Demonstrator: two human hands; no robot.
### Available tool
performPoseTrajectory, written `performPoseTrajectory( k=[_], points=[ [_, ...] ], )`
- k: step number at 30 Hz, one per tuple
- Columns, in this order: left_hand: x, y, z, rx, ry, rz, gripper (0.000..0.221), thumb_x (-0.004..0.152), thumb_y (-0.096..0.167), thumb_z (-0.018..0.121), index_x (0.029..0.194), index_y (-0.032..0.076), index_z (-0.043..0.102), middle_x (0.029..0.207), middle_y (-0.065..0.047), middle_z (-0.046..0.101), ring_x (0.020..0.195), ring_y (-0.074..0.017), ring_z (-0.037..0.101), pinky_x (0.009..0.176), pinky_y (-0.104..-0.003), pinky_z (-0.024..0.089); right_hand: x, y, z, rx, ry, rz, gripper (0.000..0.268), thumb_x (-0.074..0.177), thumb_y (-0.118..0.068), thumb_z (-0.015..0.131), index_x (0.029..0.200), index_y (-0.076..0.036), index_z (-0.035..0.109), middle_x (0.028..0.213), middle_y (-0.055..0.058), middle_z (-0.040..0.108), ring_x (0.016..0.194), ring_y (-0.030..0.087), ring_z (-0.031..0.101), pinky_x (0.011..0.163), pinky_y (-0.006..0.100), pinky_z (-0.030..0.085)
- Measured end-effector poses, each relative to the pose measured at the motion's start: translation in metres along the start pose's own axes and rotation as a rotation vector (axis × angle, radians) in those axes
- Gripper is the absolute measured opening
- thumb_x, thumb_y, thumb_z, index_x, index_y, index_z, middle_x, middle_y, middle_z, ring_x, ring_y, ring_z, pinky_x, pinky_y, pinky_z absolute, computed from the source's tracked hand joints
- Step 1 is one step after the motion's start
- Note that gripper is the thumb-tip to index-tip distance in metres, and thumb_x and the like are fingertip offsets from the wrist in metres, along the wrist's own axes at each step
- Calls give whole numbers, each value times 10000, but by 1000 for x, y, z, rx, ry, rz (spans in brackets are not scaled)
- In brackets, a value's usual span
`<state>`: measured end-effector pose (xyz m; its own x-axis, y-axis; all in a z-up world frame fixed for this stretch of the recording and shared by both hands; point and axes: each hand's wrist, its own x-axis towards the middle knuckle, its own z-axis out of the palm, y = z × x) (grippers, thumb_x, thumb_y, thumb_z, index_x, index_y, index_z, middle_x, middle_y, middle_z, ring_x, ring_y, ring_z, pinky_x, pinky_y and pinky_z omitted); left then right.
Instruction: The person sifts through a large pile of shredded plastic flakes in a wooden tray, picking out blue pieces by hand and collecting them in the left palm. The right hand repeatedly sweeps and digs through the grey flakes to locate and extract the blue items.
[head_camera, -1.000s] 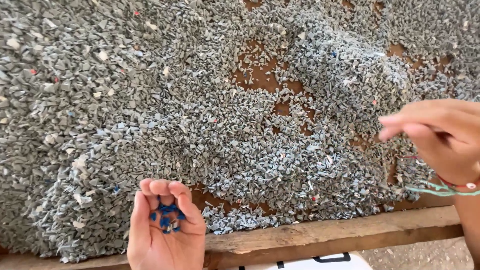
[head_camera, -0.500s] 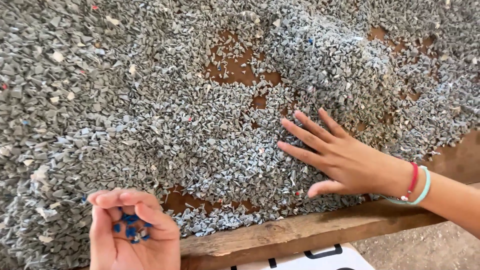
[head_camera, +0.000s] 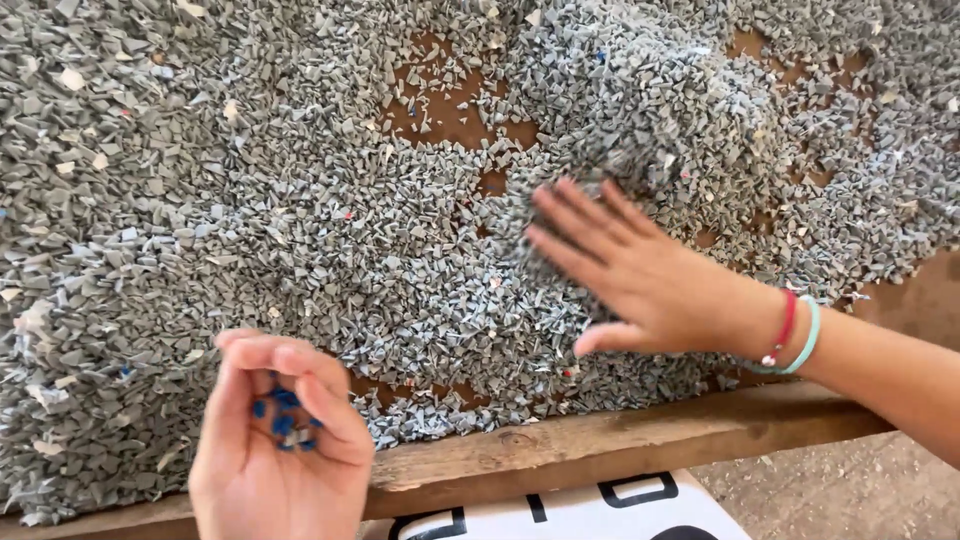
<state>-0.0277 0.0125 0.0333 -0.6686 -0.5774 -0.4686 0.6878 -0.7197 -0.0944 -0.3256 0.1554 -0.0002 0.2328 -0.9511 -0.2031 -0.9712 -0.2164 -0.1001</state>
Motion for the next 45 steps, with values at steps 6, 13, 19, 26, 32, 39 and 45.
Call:
performPoseTrajectory(
  k=[6, 13, 19, 26, 32, 39, 45],
  points=[
    [4, -35, -6, 67, 69, -158, 220, 1105, 233, 491, 1112, 81, 651, 1011, -80, 713, 1008, -270, 700, 815, -334, 668, -17, -18, -10, -96, 103, -186, 1028, 895, -850, 229, 1629, -134, 139, 1689, 184, 70, 1570, 357, 10, 1262, 560, -14],
    [9, -43, -17, 135, 342, -71, 260, 1095, 256, 502, 1178, 70, 664, 1110, -61, 686, 1122, -227, 670, 1069, -346, 565, -40, 4, -46, 194, -52, -352, 788, 1000, -648, 463, 1637, -213, 297, 1707, 75, 198, 1576, 224, 132, 1246, 398, 84],
    [7, -41, -23, 141, 187, -46, 245, 1095, 244, 512, 1170, 58, 653, 1100, -84, 684, 1138, -280, 661, 992, -358, 592, -26, 25, -31, 249, 251, -155, 411, 939, -191, 648, 1335, -91, 601, 1357, 100, 665, 1229, 252, 654, 1092, 434, 535],
    [7, -42, -23, 234, 109, -45, 273, 1095, 249, 506, 1185, 33, 646, 1104, -114, 665, 1134, -302, 643, 1000, -371, 583, -1, 17, -17, -139, 323, -88, 354, 922, -66, 703, 1275, -98, 697, 1331, 63, 651, 1185, 253, 583, 983, 400, 523],
    [7, -44, -21, 266, 92, -46, 275, 1088, 264, 518, 1170, 31, 638, 1091, -119, 663, 1129, -308, 647, 985, -374, 589, 11, 19, -13, -18, 388, -82, 226, 921, 13, 744, 1138, -49, 741, 1109, 91, 699, 1046, 278, 610, 950, 392, 540],
    [7, -47, -18, 313, 101, -48, 284, 1084, 265, 520, 1173, 25, 645, 1097, -125, 673, 1136, -313, 658, 990, -383, 591, 20, 15, -20, 141, 359, 14, 108, 951, -81, 754, 1019, -9, 711, 994, 103, 681, 967, 279, 585, 901, 387, 523],
    [8, -47, -17, 270, 8, -40, 262, 1098, 239, 508, 1176, 23, 635, 1101, -124, 667, 1164, -308, 648, 1025, -369, 577, 20, 11, -22, 25, 399, -56, 152, 937, -53, 773, 1074, -5, 726, 1020, 118, 696, 945, 280, 612, 873, 384, 560]
  ],
)
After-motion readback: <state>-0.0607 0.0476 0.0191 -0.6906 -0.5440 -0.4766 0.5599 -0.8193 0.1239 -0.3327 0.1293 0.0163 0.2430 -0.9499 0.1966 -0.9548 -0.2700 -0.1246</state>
